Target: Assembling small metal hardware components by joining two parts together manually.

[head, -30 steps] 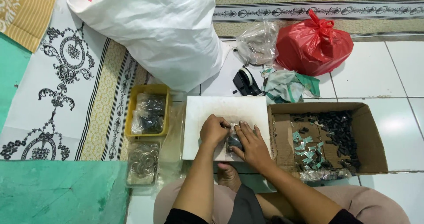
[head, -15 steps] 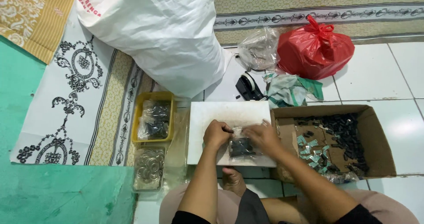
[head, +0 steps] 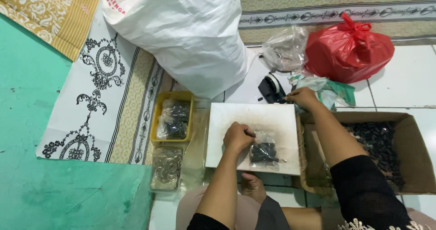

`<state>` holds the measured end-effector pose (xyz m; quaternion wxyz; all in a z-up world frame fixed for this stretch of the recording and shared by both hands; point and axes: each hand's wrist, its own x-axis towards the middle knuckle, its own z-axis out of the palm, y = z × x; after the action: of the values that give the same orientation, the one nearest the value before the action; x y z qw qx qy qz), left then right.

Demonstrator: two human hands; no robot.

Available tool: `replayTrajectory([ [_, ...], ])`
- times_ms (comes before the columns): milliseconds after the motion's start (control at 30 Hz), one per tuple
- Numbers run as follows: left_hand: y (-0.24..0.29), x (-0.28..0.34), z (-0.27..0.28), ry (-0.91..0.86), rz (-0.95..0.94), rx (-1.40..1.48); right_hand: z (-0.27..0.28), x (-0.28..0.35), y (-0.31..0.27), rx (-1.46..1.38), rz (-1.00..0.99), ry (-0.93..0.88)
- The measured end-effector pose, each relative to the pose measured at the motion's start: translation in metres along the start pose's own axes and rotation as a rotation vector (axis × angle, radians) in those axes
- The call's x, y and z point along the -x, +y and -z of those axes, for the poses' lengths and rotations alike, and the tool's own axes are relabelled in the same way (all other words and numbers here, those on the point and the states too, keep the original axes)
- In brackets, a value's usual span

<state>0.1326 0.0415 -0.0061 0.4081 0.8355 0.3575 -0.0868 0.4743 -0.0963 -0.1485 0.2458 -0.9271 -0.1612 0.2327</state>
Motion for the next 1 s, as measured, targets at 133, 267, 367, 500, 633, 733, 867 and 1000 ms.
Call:
replayTrajectory([
  [133,-0.004,-0.004,-0.002,0.004,-0.007,0.031,0.012,0.019,-0.024,-0.053,-0.06,-0.016],
  [267,-0.004,-0.003,-0.003,0.007,-0.005,0.037,0.007,0.006,-0.017,-0.146,-0.079,-0.075],
  [367,-0.005,-0.005,-0.003,0.009,-0.005,0.025,0.022,0.023,-0.031,-0.155,-0.112,-0.088],
  [500,0.0,0.002,0.002,0.013,-0.021,0.031,0.035,0.016,-0.035,-0.148,-0.129,-0.147],
  [633,-0.001,0.0,0.002,0.004,-0.015,0.01,0.065,0.047,-0.06,-0.125,-0.12,-0.133],
  [733,-0.002,-0.003,0.001,-0.013,-0.02,0.003,0.072,0.034,-0.047,-0.132,-0.127,-0.169],
  [867,-0.003,-0.002,0.001,-0.013,0.003,-0.003,0.05,0.003,-0.013,-0.046,-0.139,-0.276],
  [1000,0.001,0.0,0.005,-0.019,0.007,-0.005,0.044,0.014,-0.014,0.035,-0.106,-0.305],
])
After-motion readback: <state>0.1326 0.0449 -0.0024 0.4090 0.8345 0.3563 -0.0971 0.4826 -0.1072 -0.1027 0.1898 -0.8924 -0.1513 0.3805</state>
